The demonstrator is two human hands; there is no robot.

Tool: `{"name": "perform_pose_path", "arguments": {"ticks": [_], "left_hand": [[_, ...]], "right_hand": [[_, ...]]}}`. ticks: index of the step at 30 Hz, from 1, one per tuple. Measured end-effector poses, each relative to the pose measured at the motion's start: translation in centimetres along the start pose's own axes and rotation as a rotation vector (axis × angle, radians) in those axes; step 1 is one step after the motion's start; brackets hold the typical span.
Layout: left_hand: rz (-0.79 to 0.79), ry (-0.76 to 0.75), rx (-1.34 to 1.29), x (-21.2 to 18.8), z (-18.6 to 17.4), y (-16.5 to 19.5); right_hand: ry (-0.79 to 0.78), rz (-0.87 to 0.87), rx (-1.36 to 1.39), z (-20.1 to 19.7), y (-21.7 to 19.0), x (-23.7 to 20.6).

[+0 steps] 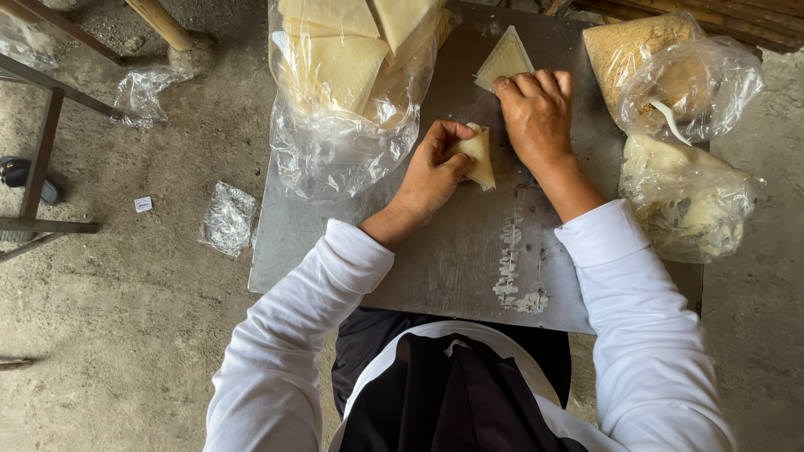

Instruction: The person opens a plastic bag containing triangular dough sheets, separates them, and stacks them on a metal table. They then use a plastic spoon to scoop a grainy filling from a bag and place it into the sheets, folding them into cones.

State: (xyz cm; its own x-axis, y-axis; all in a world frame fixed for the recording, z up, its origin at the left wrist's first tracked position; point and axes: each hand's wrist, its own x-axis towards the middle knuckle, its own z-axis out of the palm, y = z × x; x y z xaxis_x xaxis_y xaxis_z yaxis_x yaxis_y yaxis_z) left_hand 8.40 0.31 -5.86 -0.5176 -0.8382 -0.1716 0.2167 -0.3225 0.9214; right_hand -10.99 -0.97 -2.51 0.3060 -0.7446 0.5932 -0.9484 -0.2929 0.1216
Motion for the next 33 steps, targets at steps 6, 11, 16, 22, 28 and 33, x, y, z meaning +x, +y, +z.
{"name": "perform_pose_path", "arguments": {"ticks": [6, 11, 16, 22, 28, 33], "left_hand": [[0.016, 0.002, 0.015, 0.2, 0.0, -0.1], [0.004, 0.0, 0.003, 0.2, 0.1, -0.3], [0.005, -0.003, -0.009, 0.4, 0.2, -0.4], [-0.054, 0.001, -0.08, 0.4, 0.5, -0.4], [-0.05, -0.031, -0.132, 0.3, 0.3, -0.2], [-0.03, -0.051, -0.136, 0.1, 0.6, -0.7]], "right_hand": [[-0.003, -0.001, 0.005, -0.1, -0.2, -0.1], [0.003, -0.005, -0.008, 0.0, -0.1, -0.4], [-0.003, 0.02, 0.032, 0.2, 0.1, -0.6], [-0.078, 0.126, 0.276, -0.3, 1.0, -1.1], [-0.381, 0.452, 1.036, -3.7, 0.5, -2.7], [-0.411, 0.427, 1.051, -6.3, -1.3, -3.6]]}}
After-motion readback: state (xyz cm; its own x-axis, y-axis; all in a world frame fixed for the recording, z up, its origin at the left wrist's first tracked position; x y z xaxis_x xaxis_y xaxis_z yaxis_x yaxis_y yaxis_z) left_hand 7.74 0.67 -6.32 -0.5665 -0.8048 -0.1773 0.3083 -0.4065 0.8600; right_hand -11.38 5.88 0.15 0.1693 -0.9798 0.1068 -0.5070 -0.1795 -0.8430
